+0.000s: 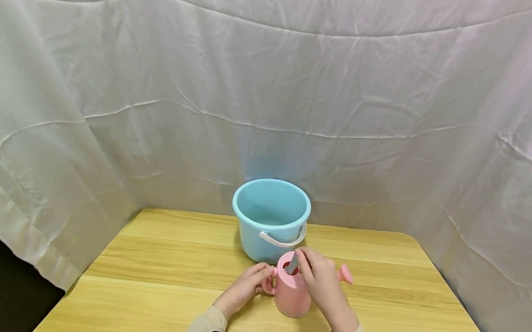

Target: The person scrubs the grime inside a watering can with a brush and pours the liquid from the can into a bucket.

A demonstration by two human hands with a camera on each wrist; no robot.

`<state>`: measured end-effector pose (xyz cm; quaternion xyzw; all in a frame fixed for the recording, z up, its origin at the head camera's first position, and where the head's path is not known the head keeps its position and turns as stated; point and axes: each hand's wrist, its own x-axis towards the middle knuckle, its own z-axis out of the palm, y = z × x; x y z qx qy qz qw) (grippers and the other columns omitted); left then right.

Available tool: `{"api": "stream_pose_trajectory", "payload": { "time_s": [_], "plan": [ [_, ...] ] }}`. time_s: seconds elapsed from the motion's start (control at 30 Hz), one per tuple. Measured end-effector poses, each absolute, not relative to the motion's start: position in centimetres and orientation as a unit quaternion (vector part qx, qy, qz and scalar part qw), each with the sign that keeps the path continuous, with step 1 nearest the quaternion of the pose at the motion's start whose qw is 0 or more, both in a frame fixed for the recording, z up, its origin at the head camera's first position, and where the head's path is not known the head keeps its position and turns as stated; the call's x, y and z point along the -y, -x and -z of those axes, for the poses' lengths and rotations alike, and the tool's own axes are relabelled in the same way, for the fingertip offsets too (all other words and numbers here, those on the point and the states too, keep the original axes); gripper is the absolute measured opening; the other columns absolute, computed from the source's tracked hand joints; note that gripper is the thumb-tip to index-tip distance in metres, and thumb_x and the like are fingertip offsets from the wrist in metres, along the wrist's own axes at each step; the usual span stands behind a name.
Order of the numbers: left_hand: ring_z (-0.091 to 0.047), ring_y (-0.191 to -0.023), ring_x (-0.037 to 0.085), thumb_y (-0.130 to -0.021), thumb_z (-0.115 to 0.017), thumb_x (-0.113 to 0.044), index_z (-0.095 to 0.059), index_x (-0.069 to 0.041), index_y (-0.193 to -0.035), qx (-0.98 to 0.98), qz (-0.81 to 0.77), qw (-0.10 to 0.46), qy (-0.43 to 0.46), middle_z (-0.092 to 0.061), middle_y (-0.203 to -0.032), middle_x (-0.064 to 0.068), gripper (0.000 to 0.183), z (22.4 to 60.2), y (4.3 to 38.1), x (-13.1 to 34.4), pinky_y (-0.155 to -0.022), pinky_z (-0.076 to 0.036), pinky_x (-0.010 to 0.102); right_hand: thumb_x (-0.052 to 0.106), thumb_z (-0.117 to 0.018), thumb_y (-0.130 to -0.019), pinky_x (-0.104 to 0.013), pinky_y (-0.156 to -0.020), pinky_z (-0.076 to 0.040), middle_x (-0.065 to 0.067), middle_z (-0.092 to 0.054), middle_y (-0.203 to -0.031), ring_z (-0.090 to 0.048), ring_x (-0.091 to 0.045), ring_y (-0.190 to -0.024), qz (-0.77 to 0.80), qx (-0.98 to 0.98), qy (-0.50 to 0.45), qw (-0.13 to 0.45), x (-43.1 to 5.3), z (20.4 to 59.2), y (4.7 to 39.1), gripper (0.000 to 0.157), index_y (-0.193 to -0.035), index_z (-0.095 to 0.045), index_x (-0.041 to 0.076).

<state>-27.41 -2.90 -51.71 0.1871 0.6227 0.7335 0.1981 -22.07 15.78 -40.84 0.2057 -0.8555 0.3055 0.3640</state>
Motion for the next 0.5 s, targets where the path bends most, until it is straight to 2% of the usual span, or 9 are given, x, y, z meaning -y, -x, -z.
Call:
{"api": "stream_pose_trajectory", "payload": {
  "time_s": [0.3, 0.4, 0.5],
  "plan": [
    [-0.060, -0.076, 0.011, -0.101, -0.049, -0.031, -0.057, -0.003, -0.102, -0.623, -0.735, 0.195, -0.183, -0.054, -0.071, -0.004, 0.029, 51.70, 27.40, 2.86, -0.080, -0.055, 0.027, -0.001, -0.070, -0.085, -0.008, -0.051, -0.042, 0.003, -0.060, -0.065, -0.051, 0.003, -0.057, -0.307, 0.842, -0.205, 0.393, -16.08, 40.53, 22.08, 0.008, -0.083, -0.067, 0.006],
    [-0.060, -0.075, 0.011, -0.101, -0.049, -0.032, -0.057, -0.006, -0.101, -0.623, -0.734, 0.196, -0.184, -0.054, -0.071, -0.004, 0.027, 51.75, 27.41, 2.85, -0.080, -0.055, 0.027, 0.000, -0.070, -0.085, -0.010, -0.051, -0.042, 0.004, -0.058, -0.065, -0.049, 0.002, -0.058, -0.303, 0.849, -0.204, 0.383, -16.05, 40.57, 22.03, 0.008, -0.084, -0.067, 0.007],
    [-0.060, -0.075, 0.011, -0.101, -0.049, -0.033, -0.057, -0.007, -0.100, -0.623, -0.734, 0.196, -0.187, -0.053, -0.071, -0.003, 0.027, 51.77, 27.43, 2.82, -0.080, -0.055, 0.027, 0.002, -0.069, -0.086, -0.013, -0.052, -0.044, 0.005, -0.058, -0.066, -0.049, 0.001, -0.060, -0.307, 0.862, -0.203, 0.348, -15.94, 40.63, 21.94, 0.006, -0.085, -0.068, 0.008]
  ]
}}
